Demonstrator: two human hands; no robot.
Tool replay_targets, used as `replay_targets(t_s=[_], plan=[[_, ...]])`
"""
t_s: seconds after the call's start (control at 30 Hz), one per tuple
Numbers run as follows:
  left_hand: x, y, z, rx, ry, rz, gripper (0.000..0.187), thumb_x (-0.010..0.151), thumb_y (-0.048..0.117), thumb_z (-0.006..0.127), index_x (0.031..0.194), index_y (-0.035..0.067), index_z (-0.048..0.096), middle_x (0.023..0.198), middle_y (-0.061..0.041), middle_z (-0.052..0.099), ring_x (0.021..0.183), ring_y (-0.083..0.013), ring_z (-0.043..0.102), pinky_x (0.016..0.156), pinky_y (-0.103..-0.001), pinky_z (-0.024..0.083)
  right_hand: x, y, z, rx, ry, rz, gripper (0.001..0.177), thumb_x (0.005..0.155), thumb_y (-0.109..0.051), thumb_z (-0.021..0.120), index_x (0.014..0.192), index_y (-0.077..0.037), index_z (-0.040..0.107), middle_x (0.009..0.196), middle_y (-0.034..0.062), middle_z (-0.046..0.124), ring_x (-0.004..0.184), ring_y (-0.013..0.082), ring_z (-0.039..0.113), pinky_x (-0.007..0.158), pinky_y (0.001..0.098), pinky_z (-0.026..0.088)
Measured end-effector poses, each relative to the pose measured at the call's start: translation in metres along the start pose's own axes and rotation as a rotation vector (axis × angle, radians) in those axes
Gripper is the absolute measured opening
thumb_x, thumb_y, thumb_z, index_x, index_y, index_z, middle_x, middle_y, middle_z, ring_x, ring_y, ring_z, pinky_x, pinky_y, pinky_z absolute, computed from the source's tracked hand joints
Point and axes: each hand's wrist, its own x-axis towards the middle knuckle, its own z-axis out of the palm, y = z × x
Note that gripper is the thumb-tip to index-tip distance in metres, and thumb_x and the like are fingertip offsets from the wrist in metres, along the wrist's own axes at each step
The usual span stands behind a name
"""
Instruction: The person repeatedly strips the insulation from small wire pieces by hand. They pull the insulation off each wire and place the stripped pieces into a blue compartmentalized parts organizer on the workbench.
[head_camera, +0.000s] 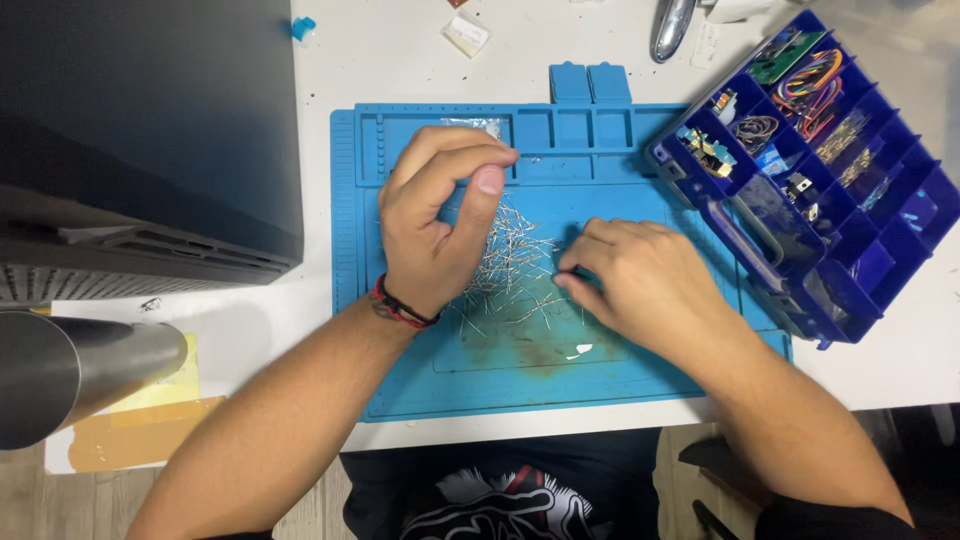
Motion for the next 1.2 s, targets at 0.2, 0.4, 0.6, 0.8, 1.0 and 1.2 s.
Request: replay_targets(t_s=[0.2,0.4,0.6,0.8,1.0,1.2], plan=[[-0.002,-0.002,0.004,0.050,-0.137,0.004,0.015,0.104,0.018,0.061,0.111,0.011,0.073,0.104,-0.006,0.071,0.100,-0.0276,0.066,0.089,-0.044,0.053,-0.001,-0.003,0.029,-0.042,0.058,0.024,0.014,0.085,-0.036,0.072,0.085,-0.022,0.066,0.077,-0.0048,0.060,0.076,0.0187,0.067,0.068,0.0351,0.052],[-0.003,-0.003,0.005,0.087,-0.178,0.023,0.013,0.102,0.015,0.064,0.111,0.012,0.072,0.104,-0.005,0.072,0.096,-0.0292,0.065,0.086,-0.045,0.053,0.009,-0.013,0.004,0.110,0.135,-0.022,0.014,0.089,-0.029,0.069,0.096,-0.016,0.072,0.083,0.0014,0.062,0.077,0.0254,0.068,0.066,0.0370,0.055],[-0.003,-0.005,0.003,0.071,-0.135,0.020,0.013,0.103,0.012,0.063,0.112,0.012,0.073,0.104,-0.004,0.072,0.096,-0.0284,0.066,0.087,-0.044,0.053,0.012,-0.016,0.014,0.109,0.175,-0.087,0.007,0.092,-0.020,0.070,0.088,-0.015,0.069,0.080,0.0000,0.058,0.076,0.0236,0.067,0.070,0.0361,0.055],[-0.002,-0.007,0.001,0.104,-0.212,0.032,0.015,0.103,0.018,0.063,0.115,0.012,0.071,0.106,-0.005,0.071,0.100,-0.0297,0.063,0.089,-0.045,0.050,0.011,-0.002,0.026,0.123,0.206,-0.021,0.013,0.098,-0.029,0.064,0.099,-0.016,0.066,0.084,0.0009,0.057,0.080,0.0253,0.069,0.073,0.0396,0.056],[-0.005,-0.006,0.002,0.195,-0.492,0.013,0.045,0.087,0.028,0.084,0.125,0.013,0.067,0.114,-0.005,0.071,0.109,-0.0300,0.061,0.102,-0.048,0.038,0.009,0.009,0.014,0.297,0.366,0.032,0.005,0.098,-0.021,0.066,0.100,-0.017,0.067,0.084,-0.0009,0.062,0.065,0.0254,0.065,0.065,0.0425,0.055],[-0.012,-0.013,0.005,0.187,-0.457,-0.001,0.010,0.096,0.015,0.075,0.105,0.017,0.076,0.088,0.003,0.074,0.094,-0.0221,0.067,0.099,-0.041,0.041,0.009,0.010,0.013,0.533,0.504,0.053,0.004,0.098,-0.013,0.068,0.102,-0.015,0.069,0.081,-0.0010,0.061,0.060,0.0211,0.062,0.063,0.0335,0.053]])
